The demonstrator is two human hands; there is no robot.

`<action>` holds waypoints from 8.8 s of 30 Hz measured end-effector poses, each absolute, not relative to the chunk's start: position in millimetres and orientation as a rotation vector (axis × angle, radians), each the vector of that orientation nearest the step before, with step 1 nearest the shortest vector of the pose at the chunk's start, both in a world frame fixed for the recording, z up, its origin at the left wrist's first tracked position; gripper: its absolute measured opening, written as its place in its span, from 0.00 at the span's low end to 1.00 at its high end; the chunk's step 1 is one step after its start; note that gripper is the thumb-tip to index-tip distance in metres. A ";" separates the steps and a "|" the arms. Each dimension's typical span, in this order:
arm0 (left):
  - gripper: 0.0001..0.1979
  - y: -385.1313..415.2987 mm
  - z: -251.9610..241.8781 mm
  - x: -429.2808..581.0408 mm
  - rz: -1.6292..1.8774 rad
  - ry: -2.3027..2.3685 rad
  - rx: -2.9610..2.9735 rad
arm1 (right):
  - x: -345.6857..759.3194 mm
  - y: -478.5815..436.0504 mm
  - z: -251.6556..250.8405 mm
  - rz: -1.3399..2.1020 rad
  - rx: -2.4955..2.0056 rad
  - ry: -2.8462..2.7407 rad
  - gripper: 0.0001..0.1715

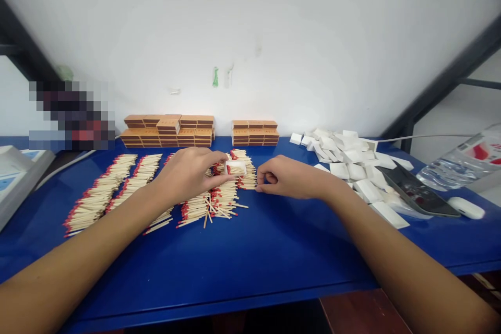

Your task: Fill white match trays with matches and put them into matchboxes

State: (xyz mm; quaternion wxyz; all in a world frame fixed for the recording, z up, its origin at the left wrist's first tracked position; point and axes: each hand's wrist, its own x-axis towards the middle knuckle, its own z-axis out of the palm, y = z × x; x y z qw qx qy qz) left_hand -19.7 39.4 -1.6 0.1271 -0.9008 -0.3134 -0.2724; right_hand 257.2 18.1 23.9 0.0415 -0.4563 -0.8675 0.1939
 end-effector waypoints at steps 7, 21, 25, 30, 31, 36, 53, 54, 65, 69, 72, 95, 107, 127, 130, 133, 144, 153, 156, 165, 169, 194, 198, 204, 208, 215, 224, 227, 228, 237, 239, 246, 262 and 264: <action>0.22 39.3 -1.2 -19.2 -0.792 -0.905 -2.600 | 256.2 16.4 24.6 0.704 -1.363 -2.677 0.11; 0.21 38.8 0.6 -19.2 -0.798 -0.886 -2.597 | 252.3 16.7 20.5 0.622 -1.288 -2.630 0.06; 0.21 38.5 0.7 -18.6 -0.784 -0.888 -2.610 | 251.3 16.3 20.4 0.610 -1.268 -2.635 0.05; 0.21 38.6 0.9 -19.4 -0.776 -0.893 -2.612 | 247.7 15.8 21.8 0.611 -1.248 -2.638 0.06; 0.21 38.6 1.0 -19.6 -0.770 -0.900 -2.612 | 247.2 15.8 21.9 0.616 -1.249 -2.634 0.06; 0.21 39.2 1.4 -20.1 -0.763 -0.896 -2.620 | 246.6 16.8 20.5 0.626 -1.270 -2.615 0.05; 0.21 40.2 1.1 -20.0 -0.765 -0.868 -2.609 | 253.8 20.2 20.2 0.697 -1.339 -2.605 0.07; 0.21 40.1 0.6 -20.0 -0.760 -0.872 -2.607 | 256.5 20.8 21.2 0.689 -1.335 -2.592 0.07; 0.19 37.9 -2.1 -16.6 -0.821 -0.762 -2.603 | 254.9 20.0 28.3 0.411 -1.210 -2.410 0.09; 0.19 31.7 0.6 -12.0 -0.825 -0.713 -2.616 | 248.1 18.2 24.9 0.317 -1.186 -2.408 0.07; 0.20 27.1 4.0 -9.2 -0.847 -0.688 -2.639 | 245.8 16.3 24.1 0.291 -1.182 -2.409 0.07; 0.22 40.2 1.0 -21.0 -0.803 -0.963 -2.575 | 243.9 17.2 18.6 0.646 -1.217 -2.599 0.06; 0.23 39.9 -0.4 -19.3 -0.787 -0.946 -2.608 | 254.6 19.1 25.5 0.620 -1.281 -2.537 0.07; 0.21 38.8 0.4 -19.7 -0.773 -0.924 -2.606 | 245.5 17.0 21.0 0.659 -1.272 -2.624 0.06; 0.21 39.1 -0.1 -19.7 -0.759 -0.925 -2.604 | 246.8 16.8 20.7 0.674 -1.287 -2.633 0.06; 0.21 39.4 -0.8 -19.8 -0.750 -0.924 -2.613 | 249.9 16.8 22.3 0.709 -1.241 -2.606 0.07; 0.19 29.3 1.7 -11.6 -0.792 -0.815 -2.662 | 239.7 17.1 14.1 0.411 -1.217 -2.282 0.10; 0.21 29.6 1.6 -12.3 -0.874 -0.855 -2.700 | 235.3 14.3 13.8 0.303 -1.192 -2.311 0.07; 0.21 33.3 0.0 -14.4 -0.878 -0.896 -2.704 | 238.3 16.1 14.8 0.253 -1.164 -2.287 0.08; 0.24 41.3 -0.9 -21.0 -0.831 -1.000 -2.621 | 250.2 21.1 16.4 0.445 -1.300 -2.551 0.05; 0.23 40.6 0.1 -20.8 -0.796 -0.994 -2.610 | 250.4 21.8 14.2 0.483 -1.311 -2.587 0.05; 0.23 39.3 1.0 -19.7 -0.765 -0.977 -2.640 | 250.3 15.5 23.6 0.624 -1.268 -2.656 0.06; 0.22 39.9 0.8 -19.6 -0.740 -0.998 -2.649 | 246.1 14.0 23.8 0.639 -1.287 -2.653 0.07; 0.24 39.6 1.8 -20.4 -0.738 -1.015 -2.639 | 252.5 16.4 23.6 0.653 -1.358 -2.665 0.12; 0.24 39.3 0.9 -20.4 -0.725 -1.019 -2.634 | 258.6 17.1 26.6 0.690 -1.445 -2.669 0.12; 0.24 39.1 1.7 -19.7 -0.713 -1.015 -2.652 | 254.5 15.1 24.7 0.739 -1.361 -2.670 0.10; 0.23 39.3 1.0 -20.9 -0.715 -0.991 -2.633 | 248.9 13.3 23.1 0.667 -1.322 -2.657 0.07; 0.23 39.2 1.4 -20.4 -0.714 -0.985 -2.635 | 248.1 13.8 21.5 0.705 -1.305 -2.670 0.07; 0.23 39.3 1.8 -20.3 -0.713 -0.986 -2.639 | 248.3 14.1 21.1 0.721 -1.302 -2.681 0.07; 0.22 39.2 1.9 -20.7 -0.703 -1.003 -2.643 | 257.1 18.8 23.6 0.664 -1.343 -2.592 0.08; 0.22 39.2 0.8 -20.0 -0.708 -0.997 -2.637 | 256.5 18.8 24.3 0.629 -1.318 -2.547 0.10; 0.20 33.8 2.7 -14.4 -0.744 -0.932 -2.687 | 246.4 16.0 18.4 0.489 -1.248 -2.422 0.09; 0.22 39.4 2.8 -19.5 -0.750 -0.979 -2.628 | 255.6 22.3 17.4 0.572 -1.305 -2.638 0.06; 0.22 38.9 3.4 -19.4 -0.731 -0.991 -2.631 | 254.5 21.5 17.6 0.590 -1.326 -2.646 0.07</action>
